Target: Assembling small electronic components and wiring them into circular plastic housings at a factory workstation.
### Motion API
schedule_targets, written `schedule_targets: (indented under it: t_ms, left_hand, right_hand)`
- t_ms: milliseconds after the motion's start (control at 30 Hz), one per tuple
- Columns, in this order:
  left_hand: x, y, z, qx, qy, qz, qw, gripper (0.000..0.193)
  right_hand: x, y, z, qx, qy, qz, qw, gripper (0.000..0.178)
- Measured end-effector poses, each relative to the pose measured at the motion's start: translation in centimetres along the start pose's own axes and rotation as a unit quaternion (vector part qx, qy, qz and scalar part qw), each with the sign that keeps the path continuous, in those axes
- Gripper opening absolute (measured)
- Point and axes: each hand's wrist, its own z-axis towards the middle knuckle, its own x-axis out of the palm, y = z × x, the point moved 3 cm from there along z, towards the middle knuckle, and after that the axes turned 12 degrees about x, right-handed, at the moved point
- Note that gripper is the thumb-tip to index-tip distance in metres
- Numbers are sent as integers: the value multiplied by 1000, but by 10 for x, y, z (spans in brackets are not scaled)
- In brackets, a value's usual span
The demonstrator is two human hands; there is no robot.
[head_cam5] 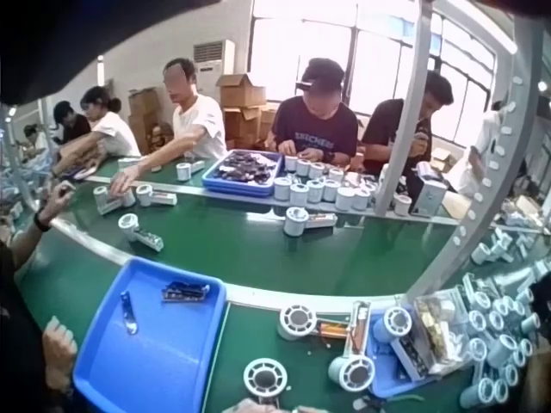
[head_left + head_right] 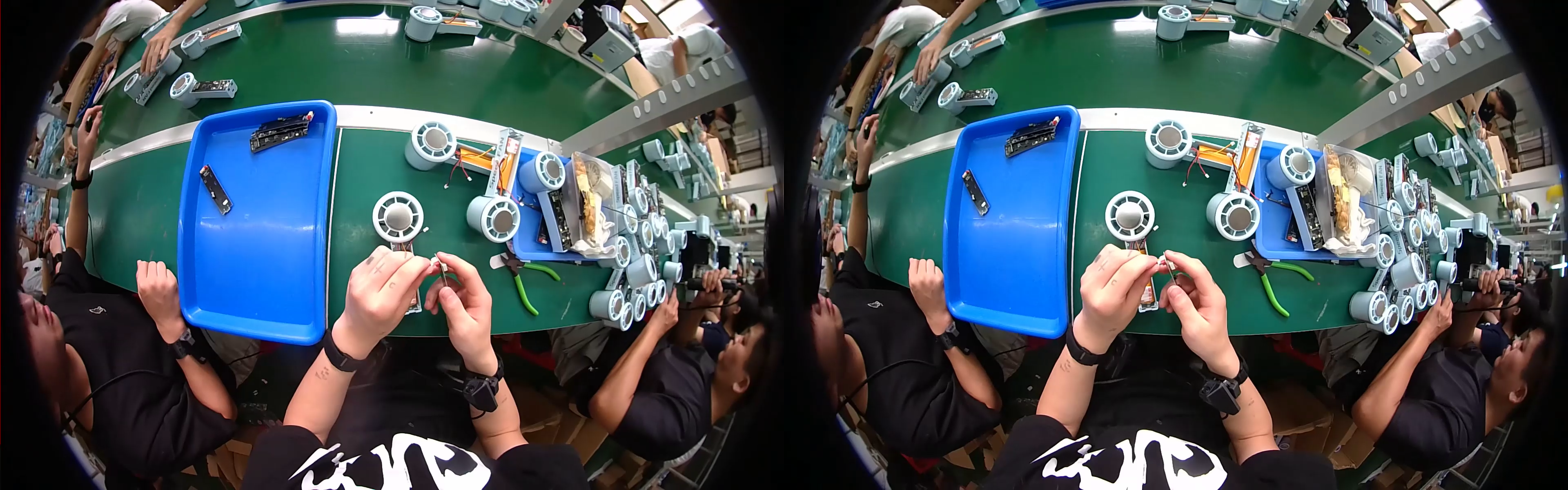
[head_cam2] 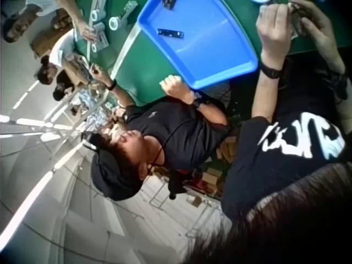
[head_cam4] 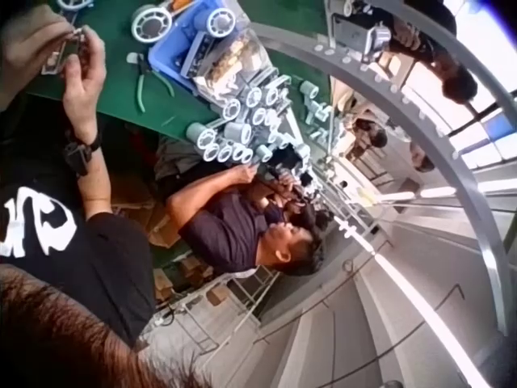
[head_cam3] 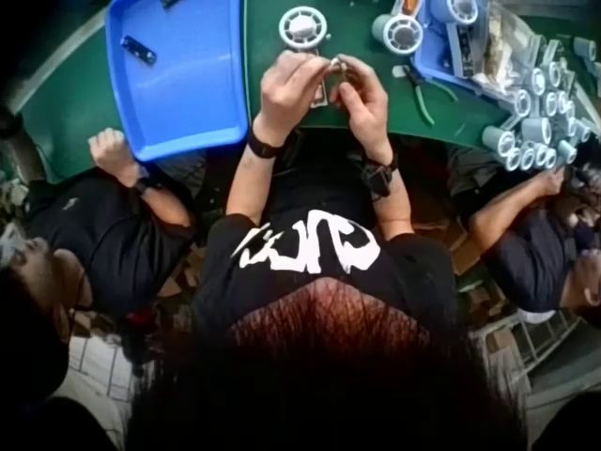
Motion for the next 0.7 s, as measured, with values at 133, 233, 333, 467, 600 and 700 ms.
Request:
schedule_targets:
  t_ms: [133,233,333,467,600,700]
  left_hand:
    - [0,0,-1,10,-14,-6,1000,25]
    - [-1,0,0,13,-15,-7,1000,25]
    - [-1,-1,1,16,-11,-7,1000,25]
    - [-2,-1,0,17,-18,-6,1000,27]
    - [-3,-1,-2,21,-14,-10,1000,30]
    - [-3,-1,-1,23,-11,-13,1000,33]
  right_hand:
    - [0,-2,-1,-6,7,9,1000,44]
    - [0,-4,-1,-5,11,15,1000,44]
    - [1,-5,-2,-1,11,18,1000,44]
    - [4,-6,-4,-3,13,27,1000,45]
    - [4,-9,-5,11,17,53,998,46]
    - [4,-10,-6,15,15,57,998,47]
